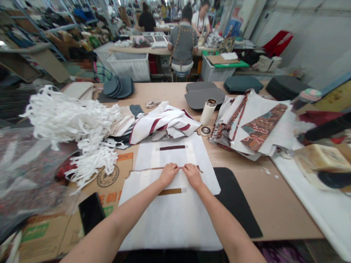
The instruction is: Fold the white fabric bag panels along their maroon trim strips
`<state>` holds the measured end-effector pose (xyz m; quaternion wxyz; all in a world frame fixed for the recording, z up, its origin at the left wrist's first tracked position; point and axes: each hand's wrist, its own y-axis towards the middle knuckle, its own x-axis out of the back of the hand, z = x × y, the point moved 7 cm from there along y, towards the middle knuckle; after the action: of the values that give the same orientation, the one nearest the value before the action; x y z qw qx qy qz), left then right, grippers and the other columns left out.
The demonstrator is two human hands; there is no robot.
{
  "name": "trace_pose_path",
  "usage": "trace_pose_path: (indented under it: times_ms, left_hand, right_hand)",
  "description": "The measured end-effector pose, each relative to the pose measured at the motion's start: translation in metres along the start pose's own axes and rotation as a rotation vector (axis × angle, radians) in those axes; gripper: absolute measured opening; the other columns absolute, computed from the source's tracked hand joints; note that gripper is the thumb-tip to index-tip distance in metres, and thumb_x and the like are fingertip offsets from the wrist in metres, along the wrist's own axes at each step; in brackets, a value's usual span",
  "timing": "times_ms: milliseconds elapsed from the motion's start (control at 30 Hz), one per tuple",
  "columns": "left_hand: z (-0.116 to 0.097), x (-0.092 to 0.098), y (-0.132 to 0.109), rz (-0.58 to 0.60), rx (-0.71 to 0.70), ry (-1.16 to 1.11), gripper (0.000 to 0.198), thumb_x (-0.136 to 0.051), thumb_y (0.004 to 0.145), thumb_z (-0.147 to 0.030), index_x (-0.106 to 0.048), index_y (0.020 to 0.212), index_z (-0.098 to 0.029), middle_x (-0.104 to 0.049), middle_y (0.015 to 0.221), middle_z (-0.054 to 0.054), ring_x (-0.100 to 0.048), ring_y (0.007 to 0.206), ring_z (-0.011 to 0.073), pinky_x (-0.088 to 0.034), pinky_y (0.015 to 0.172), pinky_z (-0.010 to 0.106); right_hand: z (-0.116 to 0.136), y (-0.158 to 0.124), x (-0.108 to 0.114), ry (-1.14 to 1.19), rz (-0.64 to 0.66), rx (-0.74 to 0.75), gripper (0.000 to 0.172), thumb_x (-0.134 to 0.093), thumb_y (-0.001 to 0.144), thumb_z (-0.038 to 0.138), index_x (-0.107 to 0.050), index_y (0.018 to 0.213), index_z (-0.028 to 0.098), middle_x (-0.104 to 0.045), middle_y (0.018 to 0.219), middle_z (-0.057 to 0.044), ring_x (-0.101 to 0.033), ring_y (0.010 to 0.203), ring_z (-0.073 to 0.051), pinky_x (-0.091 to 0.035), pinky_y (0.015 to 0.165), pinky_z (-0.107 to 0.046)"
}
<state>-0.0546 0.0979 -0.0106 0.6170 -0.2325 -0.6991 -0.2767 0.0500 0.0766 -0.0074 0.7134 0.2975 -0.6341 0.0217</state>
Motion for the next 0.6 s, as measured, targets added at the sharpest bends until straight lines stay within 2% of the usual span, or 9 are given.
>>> trace_pose_path:
  times_ms: [133, 300, 433, 600]
  left_hand:
    - [0.0, 0.003, -0.006, 0.014, -0.054, 0.041, 0.022, -0.035, 0.091, -0.019, -0.054, 0.103, -0.016, -0.056, 0.097, 0.007, -0.046, 0.092, 0.0213, -0.038, 0.075, 0.035]
    - [0.005, 0.003, -0.015, 0.03, -0.078, 0.066, 0.022, -0.035, 0.091, -0.017, -0.051, 0.106, -0.014, -0.055, 0.098, 0.008, -0.047, 0.092, 0.0214, -0.038, 0.074, 0.036]
    - [0.009, 0.003, -0.022, 0.037, -0.093, 0.098, 0.024, -0.032, 0.091, -0.017, -0.051, 0.106, -0.013, -0.055, 0.099, 0.008, -0.046, 0.092, 0.0223, -0.038, 0.074, 0.036]
    - [0.034, 0.007, -0.044, 0.081, -0.062, 0.095, 0.026, -0.033, 0.091, -0.018, -0.049, 0.111, -0.015, -0.055, 0.101, 0.009, -0.046, 0.093, 0.022, -0.038, 0.074, 0.036]
  right_hand:
    - [0.008, -0.002, 0.002, -0.031, 0.011, 0.117, 0.023, -0.044, 0.088, 0.013, -0.061, 0.102, 0.016, -0.059, 0.091, -0.008, -0.048, 0.088, -0.02, -0.039, 0.077, -0.033]
    - [0.02, 0.003, 0.005, -0.014, 0.023, 0.076, 0.022, -0.044, 0.086, 0.01, -0.061, 0.1, 0.013, -0.058, 0.088, -0.009, -0.049, 0.087, -0.021, -0.041, 0.076, -0.033]
    - [0.034, 0.005, 0.006, 0.01, 0.0, 0.111, 0.026, -0.041, 0.087, 0.01, -0.059, 0.104, 0.014, -0.058, 0.093, -0.009, -0.049, 0.09, -0.021, -0.042, 0.078, -0.034]
    - [0.031, 0.001, 0.003, 0.047, -0.035, 0.136, 0.029, -0.039, 0.085, 0.007, -0.06, 0.105, 0.013, -0.059, 0.095, -0.011, -0.048, 0.094, -0.022, -0.043, 0.082, -0.036]
